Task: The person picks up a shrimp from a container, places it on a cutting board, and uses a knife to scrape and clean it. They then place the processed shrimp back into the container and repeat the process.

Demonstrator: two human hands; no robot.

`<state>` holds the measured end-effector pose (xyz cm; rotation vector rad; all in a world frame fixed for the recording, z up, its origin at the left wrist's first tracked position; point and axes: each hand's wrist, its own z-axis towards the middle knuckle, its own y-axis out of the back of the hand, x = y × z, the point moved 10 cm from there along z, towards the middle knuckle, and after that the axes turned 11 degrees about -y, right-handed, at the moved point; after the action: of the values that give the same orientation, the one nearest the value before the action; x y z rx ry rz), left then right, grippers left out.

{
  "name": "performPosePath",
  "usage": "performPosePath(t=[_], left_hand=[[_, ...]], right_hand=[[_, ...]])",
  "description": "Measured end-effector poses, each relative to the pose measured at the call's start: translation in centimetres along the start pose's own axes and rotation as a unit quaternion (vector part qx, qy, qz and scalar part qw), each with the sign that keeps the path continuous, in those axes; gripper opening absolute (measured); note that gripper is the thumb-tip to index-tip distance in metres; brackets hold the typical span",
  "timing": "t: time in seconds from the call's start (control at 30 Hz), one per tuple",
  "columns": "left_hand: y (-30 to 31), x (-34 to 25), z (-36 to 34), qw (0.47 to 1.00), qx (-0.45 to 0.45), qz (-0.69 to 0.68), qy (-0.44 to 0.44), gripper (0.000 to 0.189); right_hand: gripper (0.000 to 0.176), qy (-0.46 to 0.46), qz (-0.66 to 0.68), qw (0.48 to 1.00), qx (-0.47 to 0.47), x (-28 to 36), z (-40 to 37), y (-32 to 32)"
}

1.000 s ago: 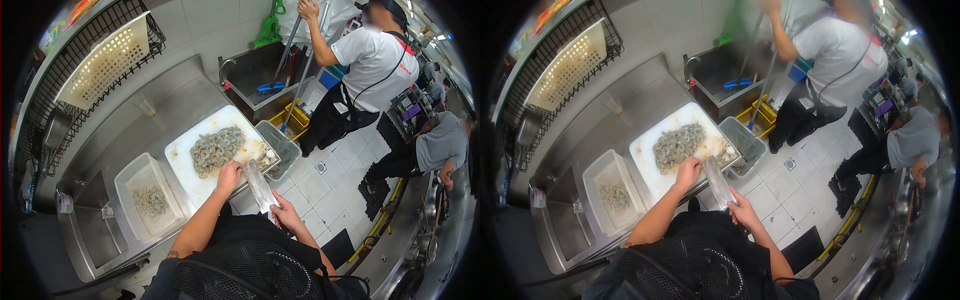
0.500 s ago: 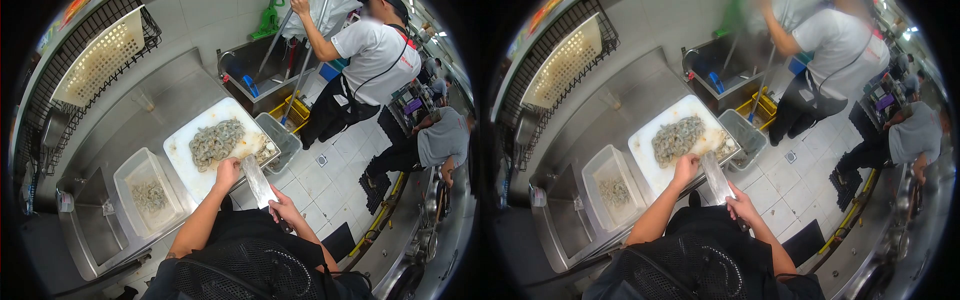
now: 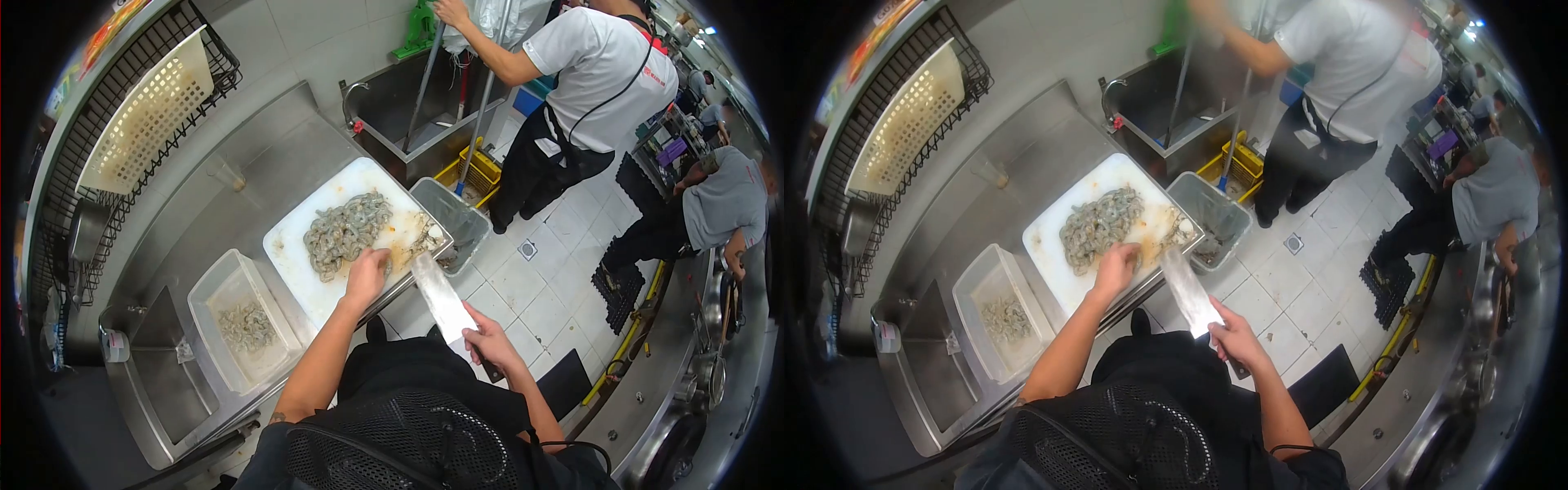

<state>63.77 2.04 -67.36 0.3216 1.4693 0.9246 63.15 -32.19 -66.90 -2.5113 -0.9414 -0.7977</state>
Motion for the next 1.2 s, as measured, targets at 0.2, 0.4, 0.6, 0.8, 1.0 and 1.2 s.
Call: performPosePath(t=[0.2, 0.4, 0.6, 0.8, 1.0, 1.2], left_hand=[[-2.2, -2.2, 1.7, 0.991, 0.084, 0.031, -0.101, 0.023], [-2.0, -2.9, 1.9, 0.993, 0.052, 0.016, -0.109, 0.014], [-2.2, -2.3, 2.5, 0.99, 0.094, 0.035, -0.101, 0.011], [-1.8, -2.3, 2.5, 0.99, 0.058, 0.003, -0.129, 0.011], [-2.0, -2.4, 2.3, 0.988, 0.072, 0.021, -0.133, 0.009], [-1.2, -4.1, 0.7, 0.981, 0.048, 0.07, -0.177, 0.005]], right_hand=[[0.073, 0.041, -0.003, 0.997, -0.061, 2.0, 0.1, 1.3], [0.075, 0.052, -0.068, 0.995, -0.057, 2.6, 0.4, -2.0], [0.077, 0.053, -0.097, 0.992, -0.06, 3.0, -0.2, -2.7], [0.078, 0.059, -0.113, 0.991, -0.051, 3.1, -0.1, -3.4], [0.08, 0.05, -0.133, 0.988, -0.059, 2.8, 0.4, -3.4], [0.08, 0.043, -0.147, 0.986, -0.071, 3.3, -0.1, -3.5]])
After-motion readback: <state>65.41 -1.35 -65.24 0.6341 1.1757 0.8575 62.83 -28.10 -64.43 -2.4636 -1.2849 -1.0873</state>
